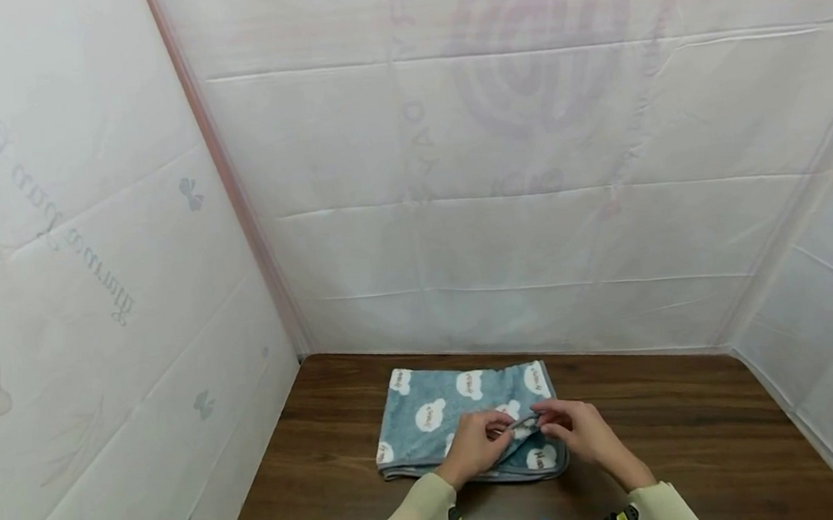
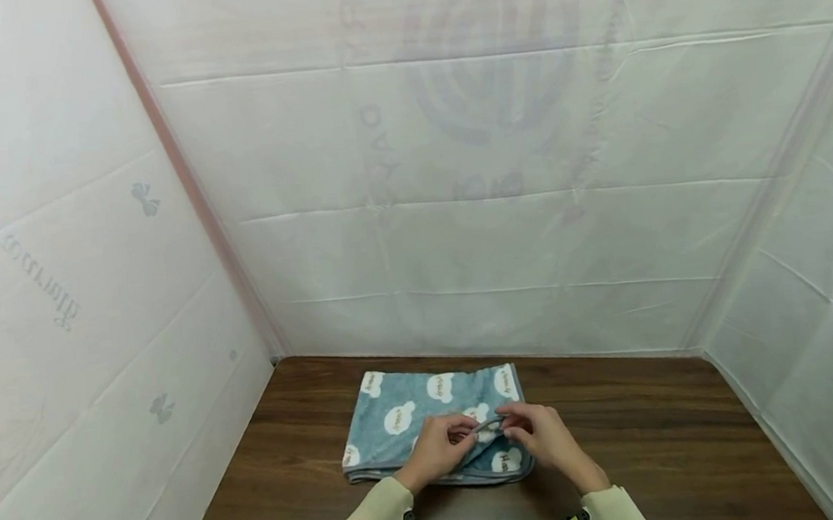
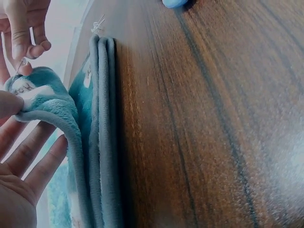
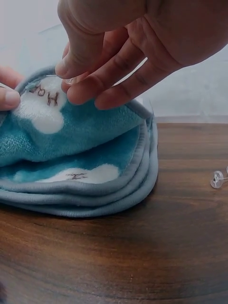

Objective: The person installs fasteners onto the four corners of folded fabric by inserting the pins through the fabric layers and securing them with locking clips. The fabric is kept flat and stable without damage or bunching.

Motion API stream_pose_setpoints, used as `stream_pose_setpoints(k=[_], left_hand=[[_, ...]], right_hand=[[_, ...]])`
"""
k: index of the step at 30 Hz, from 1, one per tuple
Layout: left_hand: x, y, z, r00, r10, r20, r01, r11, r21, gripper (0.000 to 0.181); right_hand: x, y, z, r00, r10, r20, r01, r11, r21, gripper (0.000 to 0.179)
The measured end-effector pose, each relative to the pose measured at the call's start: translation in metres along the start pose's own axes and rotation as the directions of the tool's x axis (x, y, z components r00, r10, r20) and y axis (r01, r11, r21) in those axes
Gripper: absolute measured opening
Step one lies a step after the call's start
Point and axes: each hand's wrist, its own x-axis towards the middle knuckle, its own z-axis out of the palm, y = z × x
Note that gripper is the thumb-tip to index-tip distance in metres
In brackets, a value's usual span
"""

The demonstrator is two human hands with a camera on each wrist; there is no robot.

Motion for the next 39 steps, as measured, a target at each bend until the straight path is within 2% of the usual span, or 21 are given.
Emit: stream_pose_setpoints(k=[4, 10, 16, 30, 35, 39], left_hand=[[0.0, -0.001, -0.001, 0.999, -0.02, 0.03, 0.02, 1.0, -0.015, 0.015], [-0.001, -0.001, -0.001, 0.999, -0.015, 0.05, 0.015, 1.0, -0.015, 0.017], [-0.001, -0.001, -0.002, 0.998, -0.003, 0.066, 0.004, 1.0, -0.005, 0.018], [-0.002, 0.005, -0.002, 0.995, -0.032, 0.093, 0.033, 0.999, -0.019, 0.018], [-0.003, 0.006, -0.001, 0.994, -0.04, 0.099, 0.044, 0.998, -0.033, 0.018], [-0.003, 0.006, 0.0, 0.994, -0.049, 0.093, 0.053, 0.998, -0.035, 0.018]], right_hand=[[0.0, 0.002, 0.003, 1.0, -0.001, 0.005, 0.001, 1.0, 0.006, 0.03], [0.0, 0.004, 0.006, 1.0, -0.011, 0.009, 0.011, 1.0, -0.008, 0.029], [0.0, 0.005, 0.008, 1.0, -0.02, -0.018, 0.02, 0.999, -0.044, 0.022], [0.002, -0.004, 0.016, 0.994, -0.042, -0.101, 0.03, 0.992, -0.121, 0.008], [0.0, -0.006, 0.018, 0.993, -0.042, -0.113, 0.029, 0.993, -0.117, 0.011], [-0.001, -0.004, 0.019, 0.994, -0.037, -0.102, 0.026, 0.994, -0.105, 0.021]])
